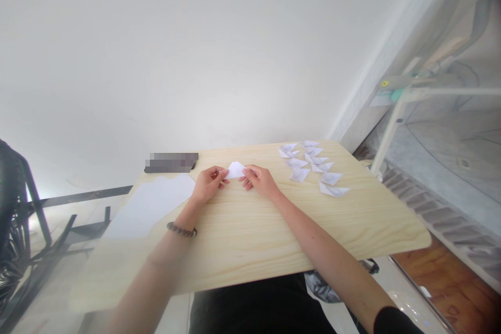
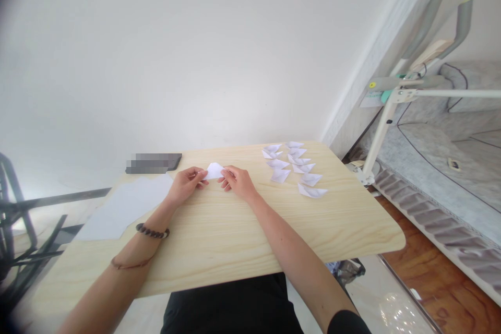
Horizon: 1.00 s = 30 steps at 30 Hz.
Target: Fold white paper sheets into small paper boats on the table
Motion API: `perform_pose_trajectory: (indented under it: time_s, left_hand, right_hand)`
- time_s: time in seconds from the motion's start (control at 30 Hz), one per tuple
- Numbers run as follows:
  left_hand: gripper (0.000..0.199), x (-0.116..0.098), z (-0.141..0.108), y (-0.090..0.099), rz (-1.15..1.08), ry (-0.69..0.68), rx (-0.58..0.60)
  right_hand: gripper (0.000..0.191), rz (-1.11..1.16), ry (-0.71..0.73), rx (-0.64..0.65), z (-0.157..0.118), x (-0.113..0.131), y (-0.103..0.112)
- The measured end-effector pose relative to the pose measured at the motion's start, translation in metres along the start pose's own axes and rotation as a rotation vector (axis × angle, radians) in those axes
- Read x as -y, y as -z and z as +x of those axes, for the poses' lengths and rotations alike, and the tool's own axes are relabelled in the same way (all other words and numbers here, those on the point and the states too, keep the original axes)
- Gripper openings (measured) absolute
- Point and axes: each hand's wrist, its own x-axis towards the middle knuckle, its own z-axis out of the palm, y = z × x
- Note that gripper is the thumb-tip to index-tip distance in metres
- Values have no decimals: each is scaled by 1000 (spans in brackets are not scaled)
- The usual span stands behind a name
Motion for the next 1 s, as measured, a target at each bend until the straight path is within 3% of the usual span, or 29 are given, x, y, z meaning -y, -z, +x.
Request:
perform_pose_trajectory:
  time_s: [0.3, 0.57, 1.0]
  left_hand:
    - [43, -2, -1, 1, -44, 41, 68]
    - [39, -4, -4, -3, -61, 68, -56]
    - [37, -1, -4, -6, -54, -43, -4]
  right_hand:
    - [39, 12, -33, -16, 1, -1, 0]
    - [39, -5, -34, -32, 1, -3, 0]
    - [40, 29, -48, -51, 2, -2, 2]
